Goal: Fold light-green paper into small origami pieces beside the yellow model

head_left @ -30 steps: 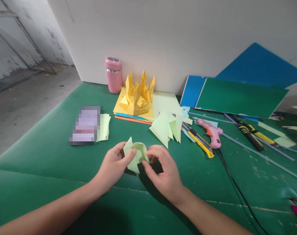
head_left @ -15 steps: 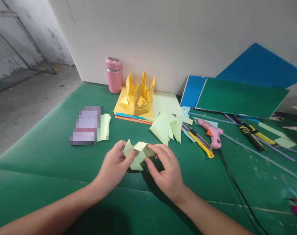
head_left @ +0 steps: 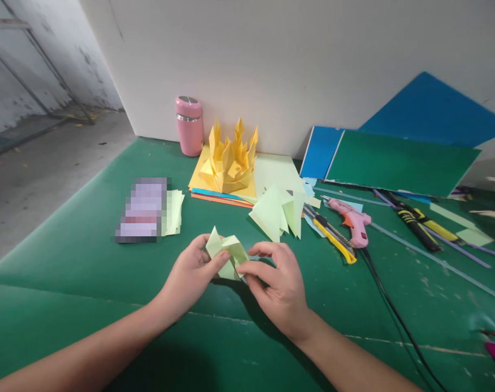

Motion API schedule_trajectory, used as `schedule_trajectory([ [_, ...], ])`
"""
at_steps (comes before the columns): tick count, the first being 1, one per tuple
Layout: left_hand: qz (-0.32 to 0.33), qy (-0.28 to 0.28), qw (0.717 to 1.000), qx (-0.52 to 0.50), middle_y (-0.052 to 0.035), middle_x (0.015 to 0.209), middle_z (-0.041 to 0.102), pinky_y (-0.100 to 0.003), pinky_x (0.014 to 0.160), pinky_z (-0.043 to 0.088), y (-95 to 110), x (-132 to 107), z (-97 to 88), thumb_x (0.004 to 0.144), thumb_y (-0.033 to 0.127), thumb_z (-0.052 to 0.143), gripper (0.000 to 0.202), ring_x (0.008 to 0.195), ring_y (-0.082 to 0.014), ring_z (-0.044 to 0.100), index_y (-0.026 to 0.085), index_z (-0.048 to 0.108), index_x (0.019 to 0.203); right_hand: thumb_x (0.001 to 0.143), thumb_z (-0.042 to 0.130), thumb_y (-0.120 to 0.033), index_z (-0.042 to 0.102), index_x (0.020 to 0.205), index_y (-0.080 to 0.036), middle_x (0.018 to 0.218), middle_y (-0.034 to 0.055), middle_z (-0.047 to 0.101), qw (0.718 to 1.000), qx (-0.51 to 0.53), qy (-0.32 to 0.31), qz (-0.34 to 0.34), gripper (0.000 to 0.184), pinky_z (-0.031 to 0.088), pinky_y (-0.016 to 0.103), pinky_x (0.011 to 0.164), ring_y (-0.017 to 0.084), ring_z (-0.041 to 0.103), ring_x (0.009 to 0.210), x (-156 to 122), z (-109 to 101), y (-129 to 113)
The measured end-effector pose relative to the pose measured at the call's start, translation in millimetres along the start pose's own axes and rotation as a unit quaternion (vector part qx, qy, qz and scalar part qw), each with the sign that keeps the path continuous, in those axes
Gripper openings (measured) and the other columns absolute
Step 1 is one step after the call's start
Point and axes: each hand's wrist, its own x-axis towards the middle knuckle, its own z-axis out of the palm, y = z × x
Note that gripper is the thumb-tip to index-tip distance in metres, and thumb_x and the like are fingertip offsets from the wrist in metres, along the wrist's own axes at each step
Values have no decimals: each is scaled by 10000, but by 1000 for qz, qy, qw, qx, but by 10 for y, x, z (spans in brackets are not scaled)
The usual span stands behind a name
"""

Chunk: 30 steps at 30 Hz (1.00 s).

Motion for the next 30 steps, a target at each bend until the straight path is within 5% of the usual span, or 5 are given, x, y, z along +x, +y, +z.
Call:
schedule_trajectory([
  [18,-54,-22,991,-123,-9,690,715,-242,618,524,-25,5,-9,613,464,780,418,628,-140,651,145,650,850,862,512,-73,657,840,-262,780,26,532,986,-105,-19,-126,239,364,313,737,172,467,748,30,-42,-18],
  [30,-56,-40,992,-110,-40,773,753,-260,667,523,1,-9,-6,592,394,800,408,717,-179,690,139,646,872,900,413,-68,639,795,-220,733,28,486,983,-129,-35,-129,292,352,304,701,167,416,713,31,-27,-20],
])
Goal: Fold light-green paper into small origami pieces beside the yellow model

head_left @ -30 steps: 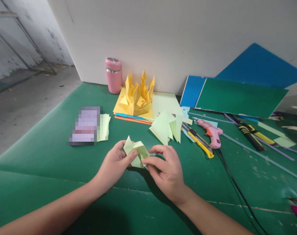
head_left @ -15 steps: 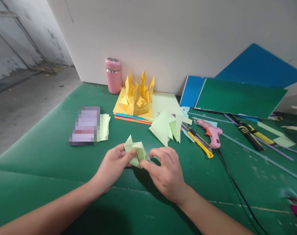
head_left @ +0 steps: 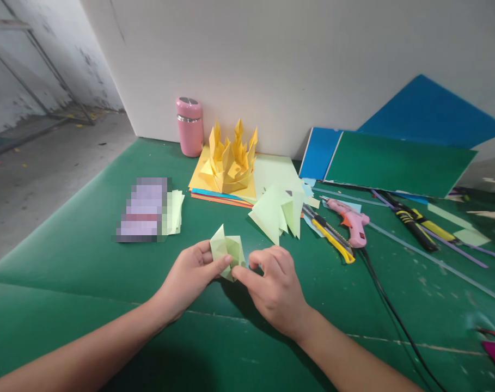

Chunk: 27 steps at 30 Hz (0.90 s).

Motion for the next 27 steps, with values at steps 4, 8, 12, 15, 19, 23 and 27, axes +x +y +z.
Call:
schedule_trajectory([
  [4,-2,2,1000,8,-50,795,762,-276,701,526,5,-8,7,585,374,800,391,747,-197,701,140,647,859,899,401,-62,635,798,-222,729,26,479,1000,9,-2,1,301,347,301,702,166,413,712,3,1,-4],
  [8,3,7,1000,13,-49,771,764,-290,691,526,-5,-4,8,576,357,798,376,737,-216,705,139,657,849,901,412,-64,639,801,-214,726,25,481,1000,22,2,-9,290,338,305,713,165,418,726,-4,15,-5],
  [12,1,-5,1000,14,-55,798,766,-280,694,518,-28,5,-10,586,358,793,395,765,-225,708,132,658,880,910,434,-91,640,792,-217,734,18,492,999,27,20,-15,269,328,303,717,159,415,728,-13,36,-1],
  [15,1,-7,1000,13,-59,812,767,-289,704,518,-37,8,-25,599,379,785,401,784,-236,708,134,661,891,912,450,-104,641,787,-212,734,17,495,999,27,28,-17,253,325,302,725,157,412,731,-13,42,-3],
  [19,0,-4,1000,16,-56,799,767,-291,691,519,-29,3,-25,589,353,791,368,772,-241,708,137,669,861,900,461,-95,640,764,-213,731,16,492,999,21,28,-21,255,325,301,729,156,409,733,-12,40,-12],
  [23,-4,-5,1000,16,-59,799,768,-286,679,520,-16,-2,-8,578,337,797,374,754,-235,708,131,678,867,875,500,-97,640,746,-221,747,18,499,999,10,34,-30,227,328,311,760,158,414,745,-20,42,-16],
  [27,-4,-7,1000,3,-62,794,767,-288,688,525,-9,-3,1,576,374,803,421,767,-234,706,128,683,896,836,586,-123,667,833,-246,780,25,523,998,-35,59,-5,147,320,345,838,180,421,812,-28,39,2],
])
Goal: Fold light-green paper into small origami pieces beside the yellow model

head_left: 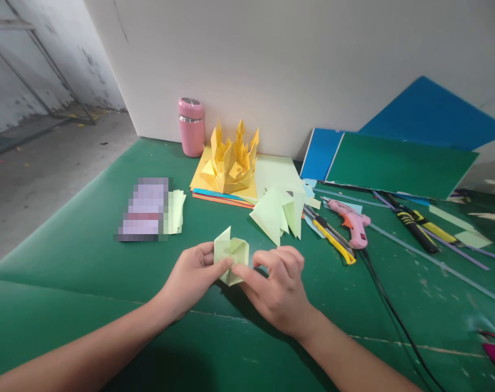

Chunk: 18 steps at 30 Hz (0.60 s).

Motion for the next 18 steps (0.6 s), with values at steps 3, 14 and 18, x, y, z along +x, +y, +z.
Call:
schedule_trajectory([
  [3,-3,-1,1000,-3,-61,783,765,-276,647,519,-1,3,-5,583,414,798,458,752,-227,701,132,682,924,812,621,-120,674,814,-248,777,29,535,1000,-12,6,11,139,317,355,840,188,421,828,-1,-12,16],
  [14,-12,7,1000,4,-52,787,763,-249,611,500,-18,20,-13,563,444,801,439,694,-193,686,136,681,851,847,583,-101,675,805,-268,737,3,568,1000,-6,15,-25,195,296,352,827,169,418,800,-6,-30,6],
  [18,-17,0,1000,12,-48,789,764,-243,628,495,-15,22,-12,581,421,792,429,704,-190,685,135,681,881,848,576,-102,676,791,-262,750,4,573,999,-6,17,-29,197,288,358,829,171,416,803,-14,-13,6],
])
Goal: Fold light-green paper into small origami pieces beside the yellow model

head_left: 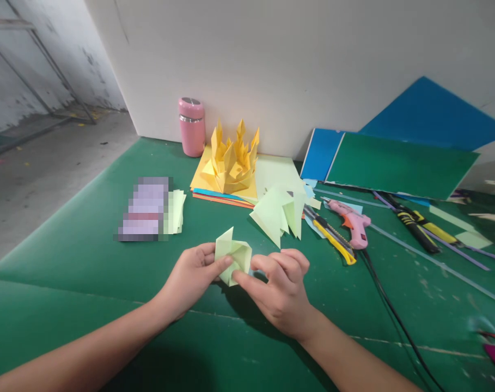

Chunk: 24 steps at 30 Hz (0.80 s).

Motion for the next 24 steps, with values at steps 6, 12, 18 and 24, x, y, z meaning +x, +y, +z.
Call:
schedule_trajectory([
  [6,8,-12,1000,6,-51,826,766,-274,694,505,-22,-9,-17,600,405,780,413,770,-219,691,140,683,903,827,600,-98,675,786,-252,774,5,571,1000,7,1,0,176,279,359,843,171,414,822,-18,19,-4],
  [12,13,-21,999,23,-35,807,764,-251,647,489,-17,-9,-22,611,407,770,392,728,-202,678,151,700,900,818,612,-111,663,776,-257,778,0,571,1000,3,1,-1,160,283,352,847,166,418,821,-22,27,-4],
  [18,17,-19,999,22,-40,815,766,-267,660,511,11,-20,0,627,430,757,387,735,-210,688,155,704,894,835,575,-100,647,780,-283,791,-7,590,1000,-3,-29,11,205,294,346,858,164,433,828,-24,-3,-18],
  [24,19,-12,1000,19,-54,788,768,-272,654,528,11,-33,9,593,426,785,398,765,-232,701,147,707,867,828,635,-174,655,795,-286,797,1,585,999,-8,-31,18,118,287,358,862,176,438,848,-5,-22,-37],
])
